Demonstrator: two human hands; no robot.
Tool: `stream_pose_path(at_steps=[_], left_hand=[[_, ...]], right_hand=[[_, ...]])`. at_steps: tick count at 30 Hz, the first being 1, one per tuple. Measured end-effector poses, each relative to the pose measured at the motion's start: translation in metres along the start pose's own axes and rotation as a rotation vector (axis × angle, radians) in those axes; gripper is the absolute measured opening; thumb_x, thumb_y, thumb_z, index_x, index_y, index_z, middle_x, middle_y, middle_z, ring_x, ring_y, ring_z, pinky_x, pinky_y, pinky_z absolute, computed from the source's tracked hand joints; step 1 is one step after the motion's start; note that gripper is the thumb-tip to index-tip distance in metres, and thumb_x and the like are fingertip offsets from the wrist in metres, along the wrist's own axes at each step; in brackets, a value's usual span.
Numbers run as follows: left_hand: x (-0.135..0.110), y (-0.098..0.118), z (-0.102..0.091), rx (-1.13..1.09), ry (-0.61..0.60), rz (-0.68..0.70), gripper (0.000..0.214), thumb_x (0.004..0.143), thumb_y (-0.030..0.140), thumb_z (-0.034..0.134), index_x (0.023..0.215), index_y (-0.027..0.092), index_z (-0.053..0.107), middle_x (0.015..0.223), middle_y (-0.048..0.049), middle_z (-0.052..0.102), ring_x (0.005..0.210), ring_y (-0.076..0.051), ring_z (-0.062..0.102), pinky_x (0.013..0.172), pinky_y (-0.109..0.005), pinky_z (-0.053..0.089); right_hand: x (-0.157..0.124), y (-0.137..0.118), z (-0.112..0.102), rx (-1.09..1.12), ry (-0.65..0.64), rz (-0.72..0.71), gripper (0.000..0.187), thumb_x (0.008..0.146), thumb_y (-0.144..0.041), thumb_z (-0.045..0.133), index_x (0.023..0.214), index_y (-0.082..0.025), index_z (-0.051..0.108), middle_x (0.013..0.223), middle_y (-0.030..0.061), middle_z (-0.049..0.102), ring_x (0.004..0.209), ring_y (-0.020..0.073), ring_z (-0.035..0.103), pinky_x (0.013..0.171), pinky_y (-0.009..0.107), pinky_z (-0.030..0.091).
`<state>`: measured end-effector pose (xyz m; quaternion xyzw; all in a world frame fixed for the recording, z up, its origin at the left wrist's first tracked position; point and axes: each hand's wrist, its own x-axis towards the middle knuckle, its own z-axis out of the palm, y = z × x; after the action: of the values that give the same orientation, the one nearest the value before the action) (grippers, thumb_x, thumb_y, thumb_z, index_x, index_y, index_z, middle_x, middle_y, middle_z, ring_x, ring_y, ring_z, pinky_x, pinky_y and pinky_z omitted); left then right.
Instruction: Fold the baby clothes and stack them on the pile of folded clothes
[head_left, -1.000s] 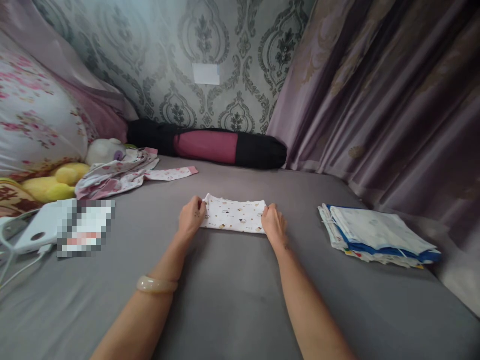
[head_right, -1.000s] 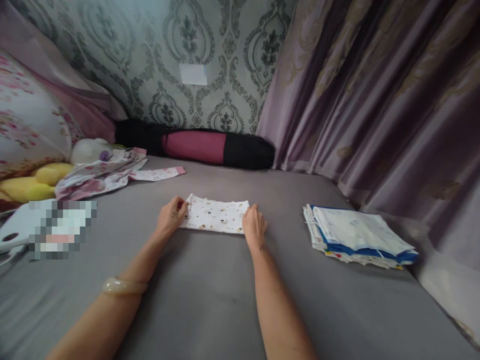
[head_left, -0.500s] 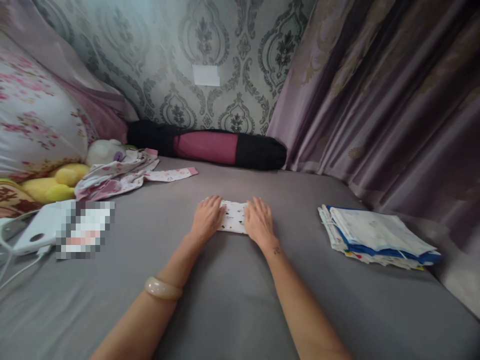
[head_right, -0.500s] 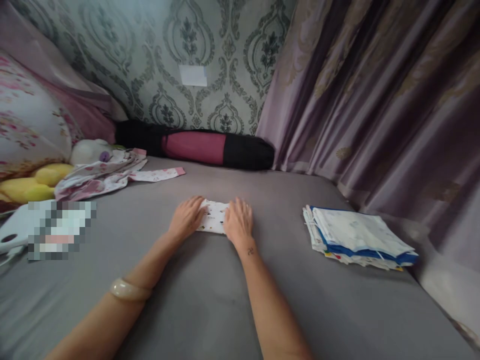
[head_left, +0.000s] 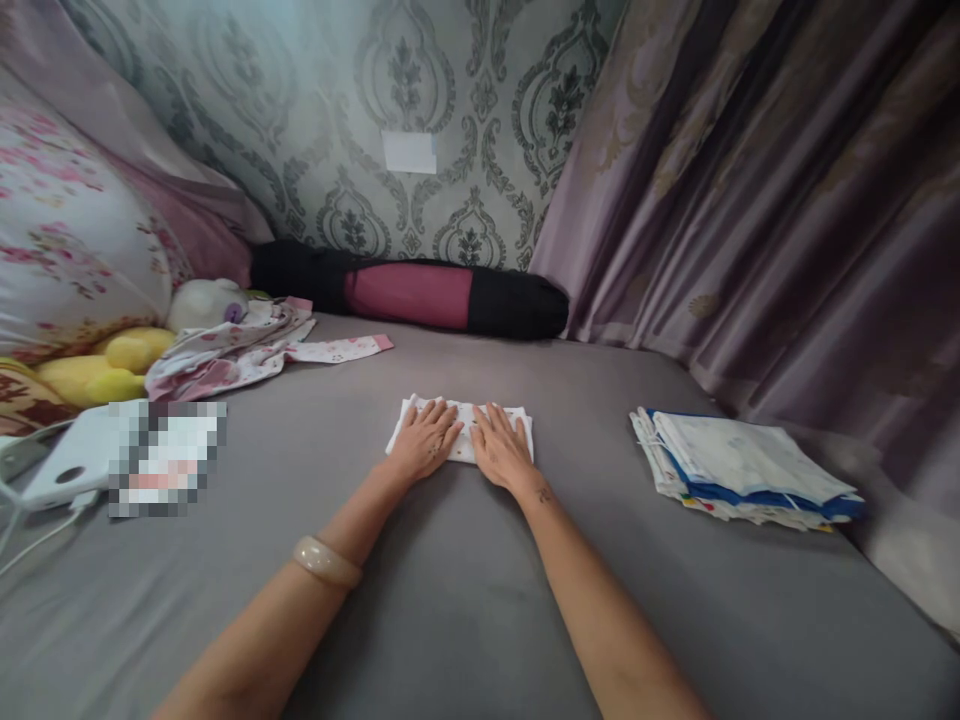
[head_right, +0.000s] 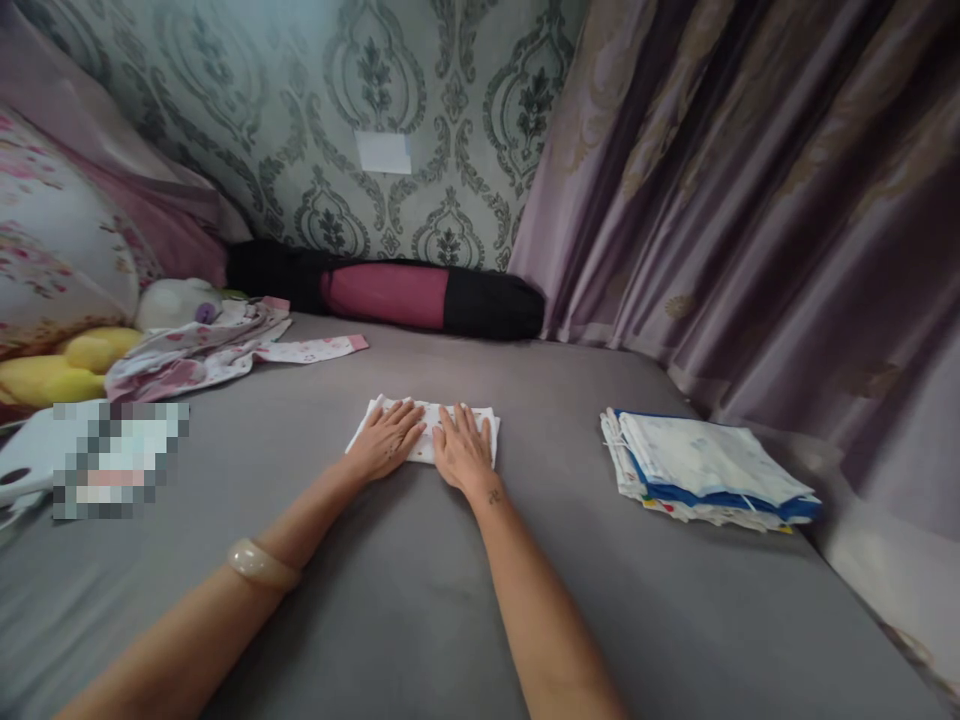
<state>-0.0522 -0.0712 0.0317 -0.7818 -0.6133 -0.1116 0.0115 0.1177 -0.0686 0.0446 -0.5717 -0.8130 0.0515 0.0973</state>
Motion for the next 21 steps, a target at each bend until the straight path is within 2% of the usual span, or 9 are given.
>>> stream_pose_path(at_steps=[3,5,10,13,15,17,19,21], left_hand=[[0.0,-0.012,-0.003,0.043,0.032,0.002,0.054,0.098,0.042,0.022,0.139,0.017,0.045,0.147,-0.0117,0.042,0.14,-0.028,0.03,0.115,-0.049,0.019],[0.0,-0.021,-0.002,0.056,-0.003,-0.017,0.055,0.098,0.043,0.022,0.141,0.016,0.043,0.147,-0.0127,0.041,0.14,-0.028,0.029,0.115,-0.049,0.019],[-0.001,-0.028,0.006,0.063,-0.056,-0.043,0.058,0.098,0.045,0.02,0.144,0.016,0.037,0.15,-0.0136,0.037,0.141,-0.029,0.027,0.113,-0.052,0.02],[0.0,-0.027,0.002,0.061,-0.069,-0.036,0.057,0.097,0.045,0.021,0.143,0.016,0.037,0.149,-0.0141,0.037,0.14,-0.03,0.029,0.111,-0.054,0.021],[0.005,-0.029,-0.004,0.044,-0.098,-0.024,0.053,0.097,0.044,0.022,0.14,0.018,0.041,0.147,-0.0133,0.042,0.136,-0.03,0.035,0.11,-0.056,0.022],[0.013,-0.035,-0.012,0.014,-0.147,-0.011,0.046,0.097,0.039,0.025,0.134,0.021,0.048,0.141,-0.0119,0.05,0.129,-0.029,0.044,0.108,-0.057,0.023],[0.026,-0.042,-0.021,-0.011,-0.201,0.007,0.039,0.095,0.03,0.03,0.126,0.022,0.054,0.133,-0.0105,0.057,0.122,-0.027,0.05,0.107,-0.057,0.023],[0.042,-0.05,-0.028,-0.049,-0.277,-0.005,0.035,0.09,0.022,0.038,0.12,0.023,0.057,0.127,-0.0092,0.06,0.121,-0.026,0.051,0.107,-0.056,0.022]], right_hand=[[-0.001,0.01,-0.001,-0.044,0.061,0.075,0.056,0.1,-0.04,0.02,0.147,-0.013,0.032,0.154,0.0133,0.027,0.142,0.0253,0.02,0.114,0.05,0.006],[-0.002,0.016,0.002,-0.057,0.038,0.106,0.058,0.099,-0.04,0.022,0.146,-0.008,0.031,0.153,0.0147,0.027,0.142,0.0259,0.02,0.114,0.049,0.007],[-0.003,0.022,0.01,-0.067,-0.007,0.112,0.06,0.099,-0.04,0.023,0.147,-0.005,0.03,0.154,0.0153,0.026,0.142,0.0263,0.019,0.114,0.047,0.009],[-0.002,0.021,0.007,-0.071,-0.026,0.114,0.06,0.098,-0.041,0.024,0.146,-0.005,0.03,0.153,0.0167,0.026,0.141,0.0284,0.022,0.113,0.048,0.012],[0.001,0.023,0.001,-0.071,-0.029,0.097,0.058,0.098,-0.041,0.027,0.144,-0.007,0.036,0.151,0.0176,0.032,0.138,0.0294,0.028,0.11,0.048,0.018],[0.007,0.028,-0.007,-0.067,-0.03,0.067,0.049,0.098,-0.037,0.03,0.136,-0.011,0.047,0.142,0.0171,0.046,0.13,0.0283,0.039,0.106,0.045,0.025],[0.016,0.036,-0.016,-0.054,-0.047,0.047,0.039,0.098,-0.03,0.032,0.124,-0.016,0.057,0.128,0.0138,0.058,0.12,0.0256,0.048,0.1,0.04,0.032],[0.029,0.045,-0.023,-0.024,-0.087,0.055,0.033,0.096,-0.025,0.035,0.114,-0.019,0.063,0.118,0.0107,0.063,0.114,0.0233,0.052,0.096,0.036,0.034]])
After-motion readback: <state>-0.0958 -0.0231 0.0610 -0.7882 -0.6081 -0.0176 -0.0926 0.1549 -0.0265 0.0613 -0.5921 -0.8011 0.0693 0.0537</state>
